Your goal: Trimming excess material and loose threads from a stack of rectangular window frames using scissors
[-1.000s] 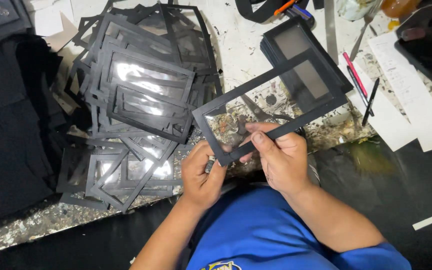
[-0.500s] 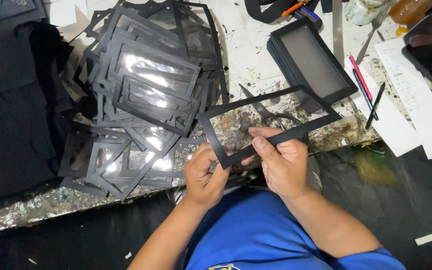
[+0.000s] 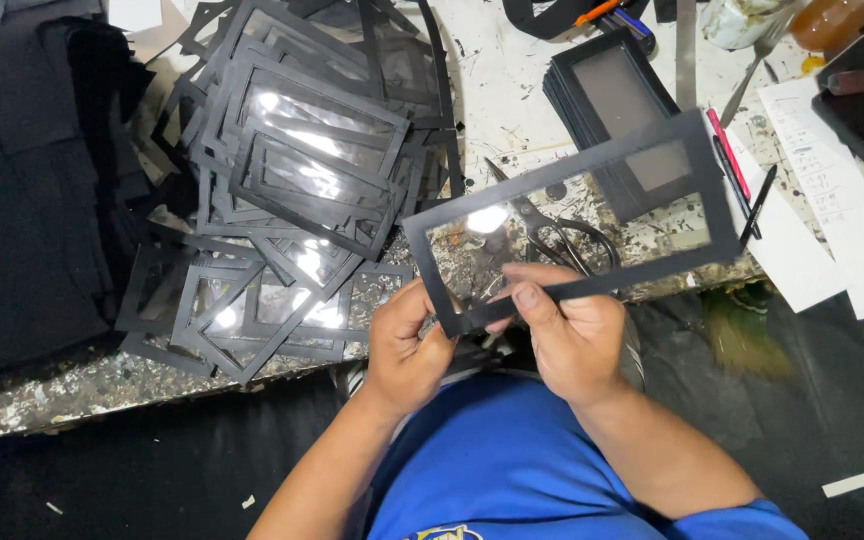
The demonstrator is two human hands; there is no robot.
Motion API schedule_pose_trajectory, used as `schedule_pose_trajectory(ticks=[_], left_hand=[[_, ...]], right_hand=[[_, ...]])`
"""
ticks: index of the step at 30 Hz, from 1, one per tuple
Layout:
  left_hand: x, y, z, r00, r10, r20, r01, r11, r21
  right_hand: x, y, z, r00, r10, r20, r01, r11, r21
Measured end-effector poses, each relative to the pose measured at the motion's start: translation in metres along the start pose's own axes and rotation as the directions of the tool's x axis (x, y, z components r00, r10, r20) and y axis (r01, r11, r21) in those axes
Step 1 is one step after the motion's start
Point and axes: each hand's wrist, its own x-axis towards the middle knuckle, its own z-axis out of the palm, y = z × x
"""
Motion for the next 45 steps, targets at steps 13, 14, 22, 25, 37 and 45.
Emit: schedule_pose_trajectory(ticks=[13,14,22,25,37,45], left_hand=[[-0.002,0.009,-0.004,0.995,-0.071,-0.066,0.069,0.997,-0.042],[-0.001,0.011,-0.003,0.994,-0.09,-0.065,0.088,0.996,-0.024],[0.008,0.016,-0.002,0.988,-0.118,-0.095,0.123,0.992,0.043],[0.013,0.023,-0.002,0.993,-0.061,-0.096,0.074,0.988,0.137],[0.018,0.038,-0.011,0.98,0.195,-0.048,-0.135,0.817,0.56],[0.019,0.027,-0.02,0.997,0.065,-0.03,-0.051,0.936,0.349]], right_hand=[[0.023,-0.018,-0.004,0.802,-0.338,0.492,0.574,0.663,-0.481],[0.022,-0.016,-0.004,0.826,-0.293,0.481,0.516,0.735,-0.439],[0.028,-0.029,0.009,0.887,-0.114,0.447,0.279,0.904,-0.324],[0.03,-0.031,0.01,0.901,-0.068,0.428,0.216,0.927,-0.307],[0.026,-0.011,-0.007,0.916,0.165,0.366,-0.135,0.985,-0.106],[0.024,-0.01,-0.011,0.906,0.202,0.372,-0.186,0.979,-0.079]])
